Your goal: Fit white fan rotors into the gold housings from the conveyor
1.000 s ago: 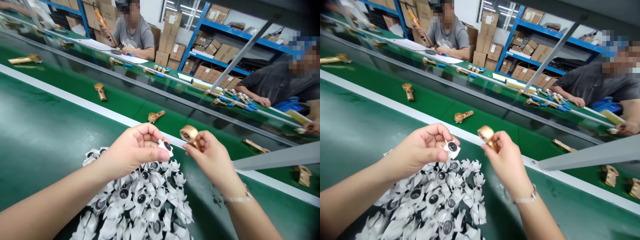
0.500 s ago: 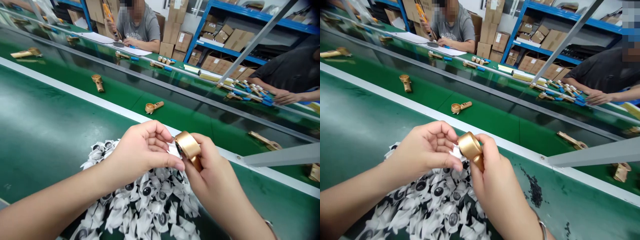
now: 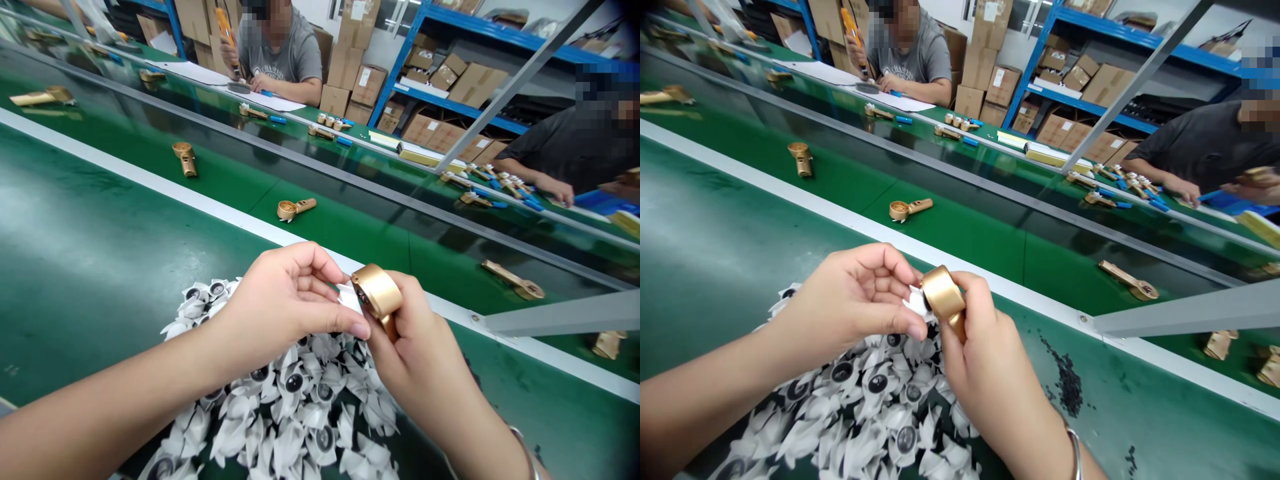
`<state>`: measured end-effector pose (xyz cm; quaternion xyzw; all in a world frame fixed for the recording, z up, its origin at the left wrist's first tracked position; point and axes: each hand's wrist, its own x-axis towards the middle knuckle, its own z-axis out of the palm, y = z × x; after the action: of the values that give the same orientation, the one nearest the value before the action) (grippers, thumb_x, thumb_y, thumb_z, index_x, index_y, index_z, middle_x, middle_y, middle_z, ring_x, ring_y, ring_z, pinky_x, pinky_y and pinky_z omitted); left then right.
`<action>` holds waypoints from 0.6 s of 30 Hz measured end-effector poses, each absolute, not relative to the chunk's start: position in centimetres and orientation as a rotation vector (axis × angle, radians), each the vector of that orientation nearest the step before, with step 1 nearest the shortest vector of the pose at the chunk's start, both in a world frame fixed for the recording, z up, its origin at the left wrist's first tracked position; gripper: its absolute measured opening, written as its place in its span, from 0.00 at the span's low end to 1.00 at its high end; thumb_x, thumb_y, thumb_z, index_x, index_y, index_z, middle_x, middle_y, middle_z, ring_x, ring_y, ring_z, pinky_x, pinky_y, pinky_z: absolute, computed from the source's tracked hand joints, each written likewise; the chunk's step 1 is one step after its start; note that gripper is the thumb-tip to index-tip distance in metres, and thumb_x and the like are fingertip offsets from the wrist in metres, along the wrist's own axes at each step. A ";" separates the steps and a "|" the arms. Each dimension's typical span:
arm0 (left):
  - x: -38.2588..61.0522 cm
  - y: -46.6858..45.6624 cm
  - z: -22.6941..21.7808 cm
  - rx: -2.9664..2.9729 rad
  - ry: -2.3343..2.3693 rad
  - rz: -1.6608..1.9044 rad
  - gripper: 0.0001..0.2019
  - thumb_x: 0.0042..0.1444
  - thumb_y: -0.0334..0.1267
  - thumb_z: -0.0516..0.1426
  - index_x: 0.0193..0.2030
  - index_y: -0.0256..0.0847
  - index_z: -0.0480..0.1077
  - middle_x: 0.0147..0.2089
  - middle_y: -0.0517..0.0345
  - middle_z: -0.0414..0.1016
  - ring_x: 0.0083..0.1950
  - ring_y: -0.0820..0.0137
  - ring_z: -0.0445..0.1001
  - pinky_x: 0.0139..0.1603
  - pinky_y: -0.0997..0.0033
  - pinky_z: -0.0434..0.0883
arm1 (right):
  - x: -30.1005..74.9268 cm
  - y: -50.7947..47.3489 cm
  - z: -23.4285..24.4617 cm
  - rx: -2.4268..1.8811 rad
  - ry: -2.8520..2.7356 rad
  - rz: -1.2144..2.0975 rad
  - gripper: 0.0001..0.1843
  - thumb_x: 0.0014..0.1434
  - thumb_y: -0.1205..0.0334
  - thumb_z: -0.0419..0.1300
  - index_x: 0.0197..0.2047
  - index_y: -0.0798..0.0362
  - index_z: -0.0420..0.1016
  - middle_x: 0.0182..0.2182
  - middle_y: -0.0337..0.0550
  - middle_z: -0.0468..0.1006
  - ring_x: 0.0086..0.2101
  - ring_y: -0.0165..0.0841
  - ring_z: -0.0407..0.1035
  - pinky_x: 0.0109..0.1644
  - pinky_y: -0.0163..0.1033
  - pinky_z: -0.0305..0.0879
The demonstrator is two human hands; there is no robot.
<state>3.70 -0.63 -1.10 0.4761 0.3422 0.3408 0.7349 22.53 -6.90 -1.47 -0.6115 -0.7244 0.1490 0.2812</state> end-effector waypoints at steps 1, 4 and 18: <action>3.7 -0.6 -1.1 1.045 0.755 0.748 0.20 0.40 0.24 0.72 0.37 0.41 0.70 0.29 0.63 0.82 0.34 0.71 0.82 0.38 0.75 0.79 | 22.5 -6.9 -1.5 -1.640 -1.935 0.391 0.16 0.64 0.66 0.56 0.52 0.43 0.59 0.29 0.33 0.79 0.23 0.27 0.73 0.23 0.25 0.65; 3.8 -0.6 -1.0 1.036 0.745 0.748 0.20 0.40 0.25 0.73 0.37 0.41 0.70 0.29 0.63 0.82 0.34 0.71 0.82 0.38 0.75 0.79 | 22.5 -6.8 -1.8 -1.633 -1.931 0.389 0.17 0.64 0.67 0.56 0.53 0.43 0.59 0.30 0.33 0.79 0.24 0.28 0.74 0.24 0.25 0.66; 3.4 -0.8 -1.3 1.383 0.634 0.781 0.31 0.32 0.31 0.77 0.46 0.49 0.75 0.40 0.65 0.79 0.38 0.70 0.76 0.36 0.76 0.72 | 21.3 -8.0 -1.1 -1.382 -1.872 0.890 0.14 0.64 0.67 0.55 0.51 0.45 0.60 0.36 0.38 0.78 0.31 0.32 0.73 0.30 0.32 0.69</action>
<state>3.40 -0.79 -1.33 0.6101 0.2797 0.3447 0.6563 21.30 -8.04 -1.11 -0.5258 -0.7121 0.3383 0.3193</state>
